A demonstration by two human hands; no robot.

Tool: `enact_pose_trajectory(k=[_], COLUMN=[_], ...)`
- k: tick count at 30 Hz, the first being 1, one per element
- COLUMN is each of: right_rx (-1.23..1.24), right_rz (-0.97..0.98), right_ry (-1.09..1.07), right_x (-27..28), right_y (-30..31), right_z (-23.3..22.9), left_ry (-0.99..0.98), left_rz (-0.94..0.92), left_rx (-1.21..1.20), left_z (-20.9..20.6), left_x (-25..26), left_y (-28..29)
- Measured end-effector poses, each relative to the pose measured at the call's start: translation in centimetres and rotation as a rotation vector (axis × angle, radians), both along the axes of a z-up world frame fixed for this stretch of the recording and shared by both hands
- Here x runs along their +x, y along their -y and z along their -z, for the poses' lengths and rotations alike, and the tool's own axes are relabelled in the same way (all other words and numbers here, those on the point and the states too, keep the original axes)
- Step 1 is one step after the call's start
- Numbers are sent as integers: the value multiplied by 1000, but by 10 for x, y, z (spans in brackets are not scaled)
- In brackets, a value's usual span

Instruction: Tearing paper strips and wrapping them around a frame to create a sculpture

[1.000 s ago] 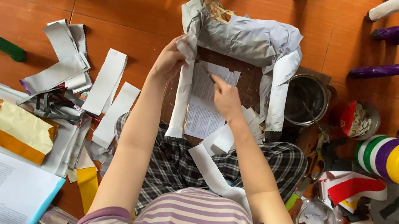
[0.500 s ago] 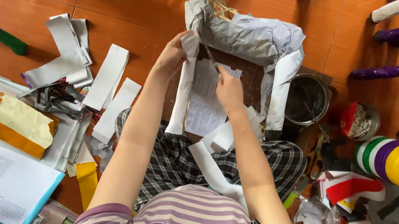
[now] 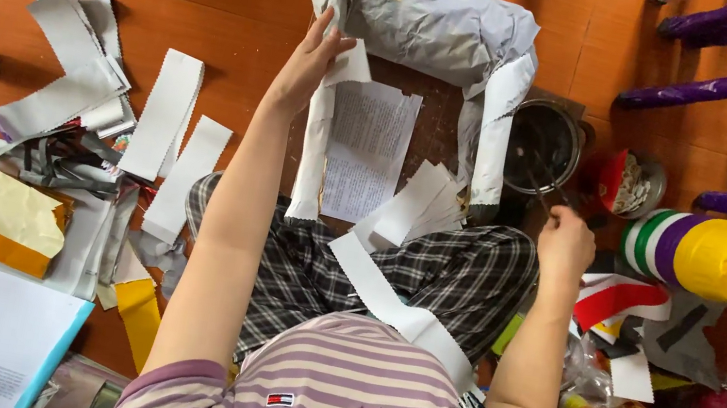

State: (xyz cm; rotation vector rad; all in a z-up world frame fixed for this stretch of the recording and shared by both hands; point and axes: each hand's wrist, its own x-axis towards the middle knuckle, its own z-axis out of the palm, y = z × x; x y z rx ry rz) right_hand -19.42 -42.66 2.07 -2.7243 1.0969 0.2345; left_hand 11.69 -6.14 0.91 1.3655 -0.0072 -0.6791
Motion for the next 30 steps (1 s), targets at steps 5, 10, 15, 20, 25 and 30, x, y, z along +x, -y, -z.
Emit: enact_pose_trajectory(k=[5, 10, 15, 20, 25, 30], right_rx=[339, 1030, 1534, 1326, 1285, 1193], right_rz=[-267, -35, 457, 625, 594, 494], right_ry=[593, 222, 712, 786, 806, 753], right_x=[82, 193, 262, 268, 271, 263], right_y=[-83, -214, -267, -269, -265, -244], right_z=[-37, 26, 101, 128, 147, 154], left_ry=[26, 27, 0, 213, 249, 172], left_rz=[15, -28, -35, -539, -214, 4], left_rx=[16, -121, -237, 97, 468, 755], left_z=[-15, 31, 25, 27, 86, 86], left_x=[-2, 7, 4, 6, -4, -15], left_y=[3, 0, -5, 1, -3, 11])
